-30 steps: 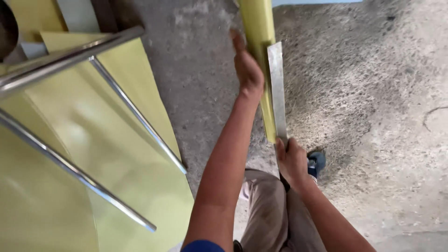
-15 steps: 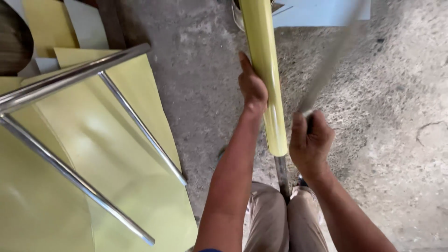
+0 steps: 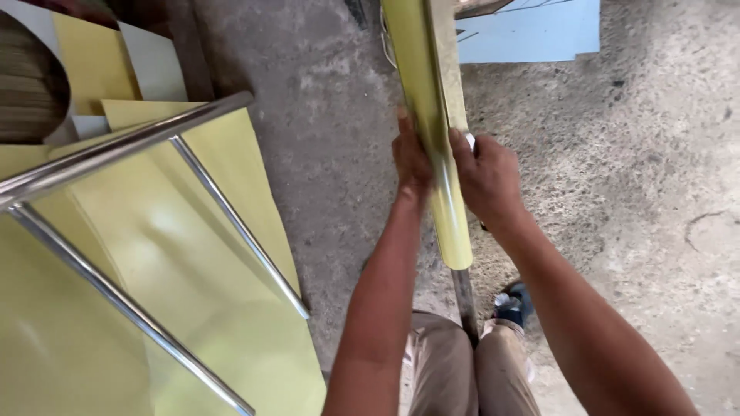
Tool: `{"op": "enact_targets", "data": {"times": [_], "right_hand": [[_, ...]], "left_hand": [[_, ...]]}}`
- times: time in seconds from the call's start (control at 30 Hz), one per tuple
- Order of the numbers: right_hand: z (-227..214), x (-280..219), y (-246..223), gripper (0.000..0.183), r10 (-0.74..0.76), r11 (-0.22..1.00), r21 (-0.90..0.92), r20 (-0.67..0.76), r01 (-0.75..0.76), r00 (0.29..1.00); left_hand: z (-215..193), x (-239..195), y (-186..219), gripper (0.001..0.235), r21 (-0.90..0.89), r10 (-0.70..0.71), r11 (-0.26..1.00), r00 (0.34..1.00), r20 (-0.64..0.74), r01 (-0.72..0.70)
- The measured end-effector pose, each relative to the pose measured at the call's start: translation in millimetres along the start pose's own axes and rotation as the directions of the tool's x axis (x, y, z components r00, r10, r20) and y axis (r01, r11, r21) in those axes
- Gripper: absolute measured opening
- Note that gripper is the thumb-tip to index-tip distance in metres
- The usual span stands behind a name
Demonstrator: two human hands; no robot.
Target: Cleaning or scraping the inside of a yellow plastic sleeve using a metal rod and a flat metal strip.
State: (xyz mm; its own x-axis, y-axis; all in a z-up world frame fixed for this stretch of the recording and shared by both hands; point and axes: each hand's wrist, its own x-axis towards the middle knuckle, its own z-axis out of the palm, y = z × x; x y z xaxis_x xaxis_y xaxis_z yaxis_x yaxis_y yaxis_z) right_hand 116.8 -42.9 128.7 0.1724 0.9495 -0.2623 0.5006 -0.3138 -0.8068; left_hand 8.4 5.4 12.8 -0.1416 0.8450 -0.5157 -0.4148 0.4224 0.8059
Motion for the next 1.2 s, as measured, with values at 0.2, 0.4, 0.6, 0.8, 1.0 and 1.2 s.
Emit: {"op": "enact_targets", "data": {"times": [0.2,0.4,0.6,0.8,1.0,1.2], "right_hand": [[-38,-98,71,0.022,-0.023,0.987,0.158,0.117,0.004,0.993],[-5,-204,166,0.015,0.159,0.904,0.39,0.078,-0.177,0.984],[43,-220,223,0.028,0.071,0.886,0.453,0.072,-0.096,0.995],[32,-211,190,0.028,0.053,0.871,0.491,-0.077,-0.008,0.996],[30,-211,213,0.027,0.176,0.979,0.1,0.011,-0.176,0.984],[12,-234,203,0.026,0.075,0.846,0.533,-0.098,-0.011,0.992]], "left_hand": [[-14,-26,16,0.089,0.063,0.068,0.995,0.988,0.142,-0.077],[-4,-30,2,0.1,0.056,-0.012,0.998,0.994,0.11,0.006],[2,-27,8,0.091,-0.065,0.039,0.997,0.994,0.101,-0.033],[-11,-17,-10,0.095,-0.018,0.096,0.995,0.976,0.194,-0.094],[-10,-12,13,0.094,0.165,0.039,0.983,0.969,0.243,-0.081],[-5,-13,29,0.097,0.102,0.084,0.987,0.942,0.326,-0.124]]}}
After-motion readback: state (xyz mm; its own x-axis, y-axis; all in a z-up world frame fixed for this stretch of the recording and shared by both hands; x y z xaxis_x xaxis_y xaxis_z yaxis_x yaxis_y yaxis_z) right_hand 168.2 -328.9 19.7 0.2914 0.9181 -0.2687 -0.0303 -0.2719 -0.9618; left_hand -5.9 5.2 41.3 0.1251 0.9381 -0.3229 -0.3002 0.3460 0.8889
